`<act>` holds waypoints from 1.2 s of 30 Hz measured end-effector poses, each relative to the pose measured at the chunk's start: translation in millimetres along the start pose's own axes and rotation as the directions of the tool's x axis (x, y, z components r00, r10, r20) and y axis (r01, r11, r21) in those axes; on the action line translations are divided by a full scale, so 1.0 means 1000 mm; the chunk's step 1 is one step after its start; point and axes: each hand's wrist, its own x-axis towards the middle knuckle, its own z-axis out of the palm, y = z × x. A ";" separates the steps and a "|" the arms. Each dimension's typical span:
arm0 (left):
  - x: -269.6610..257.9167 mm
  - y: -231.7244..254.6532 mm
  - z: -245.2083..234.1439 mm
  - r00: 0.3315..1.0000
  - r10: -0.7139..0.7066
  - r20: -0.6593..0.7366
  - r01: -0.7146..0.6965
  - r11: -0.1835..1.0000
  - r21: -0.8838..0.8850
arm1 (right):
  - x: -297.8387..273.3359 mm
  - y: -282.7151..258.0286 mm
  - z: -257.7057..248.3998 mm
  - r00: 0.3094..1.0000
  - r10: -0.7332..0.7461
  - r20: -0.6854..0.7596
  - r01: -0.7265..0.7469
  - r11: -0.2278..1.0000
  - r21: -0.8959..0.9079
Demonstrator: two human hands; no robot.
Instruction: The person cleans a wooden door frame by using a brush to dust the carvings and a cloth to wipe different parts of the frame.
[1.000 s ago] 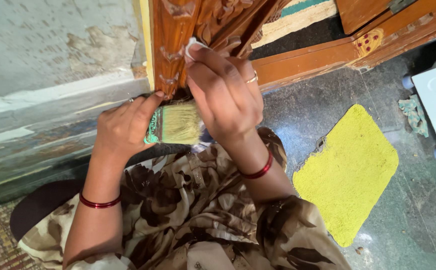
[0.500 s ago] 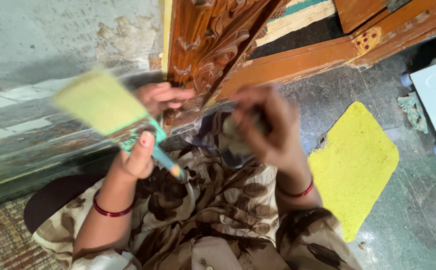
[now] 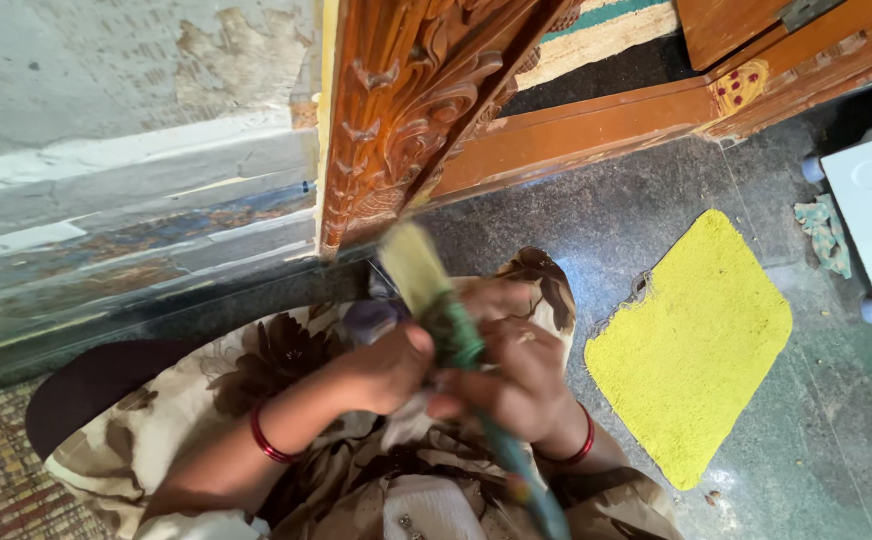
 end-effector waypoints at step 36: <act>-0.073 -0.100 -0.039 0.676 -0.531 -0.511 0.679 0.180 0.712 | 0.096 0.054 -0.042 0.984 0.177 0.026 -0.161 0.937 -0.309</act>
